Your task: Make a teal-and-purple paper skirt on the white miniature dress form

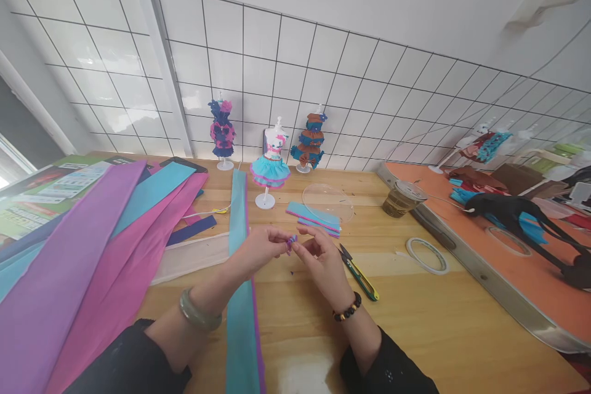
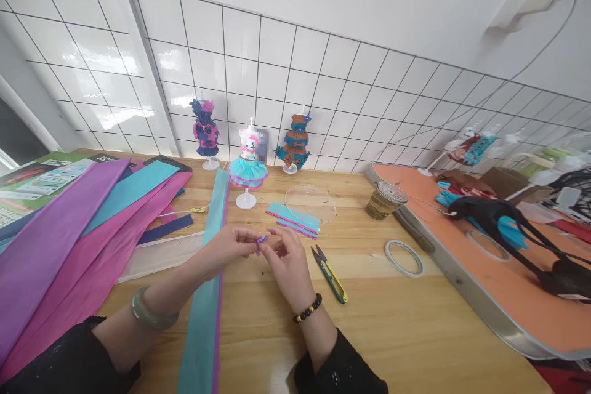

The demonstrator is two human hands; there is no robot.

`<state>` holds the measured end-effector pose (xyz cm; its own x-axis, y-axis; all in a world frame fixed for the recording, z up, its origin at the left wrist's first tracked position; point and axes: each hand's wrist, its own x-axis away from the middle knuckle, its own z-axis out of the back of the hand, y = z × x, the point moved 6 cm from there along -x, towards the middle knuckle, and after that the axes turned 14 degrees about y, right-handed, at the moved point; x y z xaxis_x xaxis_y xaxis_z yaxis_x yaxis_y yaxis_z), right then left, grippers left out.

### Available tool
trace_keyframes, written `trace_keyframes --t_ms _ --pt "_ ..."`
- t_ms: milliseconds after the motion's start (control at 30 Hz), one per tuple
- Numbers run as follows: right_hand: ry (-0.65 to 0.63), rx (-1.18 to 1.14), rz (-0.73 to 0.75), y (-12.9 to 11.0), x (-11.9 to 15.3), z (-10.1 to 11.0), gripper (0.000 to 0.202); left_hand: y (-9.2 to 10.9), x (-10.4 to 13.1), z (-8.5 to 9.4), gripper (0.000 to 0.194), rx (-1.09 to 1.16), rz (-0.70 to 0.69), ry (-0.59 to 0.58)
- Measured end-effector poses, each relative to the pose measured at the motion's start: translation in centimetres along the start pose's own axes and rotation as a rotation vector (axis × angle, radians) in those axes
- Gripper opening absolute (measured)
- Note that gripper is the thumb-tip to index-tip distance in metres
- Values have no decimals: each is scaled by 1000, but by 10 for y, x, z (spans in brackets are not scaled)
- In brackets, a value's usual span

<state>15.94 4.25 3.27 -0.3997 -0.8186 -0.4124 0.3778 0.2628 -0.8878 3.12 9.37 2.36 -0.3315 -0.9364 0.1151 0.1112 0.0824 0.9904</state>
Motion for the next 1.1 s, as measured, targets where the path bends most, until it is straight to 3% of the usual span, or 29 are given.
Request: trace_keyframes --t_ms 167,300,500,700,867,967,1100 --pt "8 2 96 -2 0 1 16 0 1 -6 22 231 74 -104" --pt "-23 -30 120 -7 2 -4 20 -8 -3 -2 27 304 123 -21" --pt "13 -326 -290 14 2 -7 21 -5 -6 5 25 246 68 28" --pt "-46 -451 -459 22 8 -16 33 10 1 6 19 149 18 -18" --pt "-41 -447 -497 30 10 -18 29 13 4 23 25 11 0 122" --pt "-109 -375 -482 33 12 -24 29 17 17 36 24 -26 -20 152" --pt "-191 -262 -431 33 16 -31 30 25 58 56 25 -64 -4 182"
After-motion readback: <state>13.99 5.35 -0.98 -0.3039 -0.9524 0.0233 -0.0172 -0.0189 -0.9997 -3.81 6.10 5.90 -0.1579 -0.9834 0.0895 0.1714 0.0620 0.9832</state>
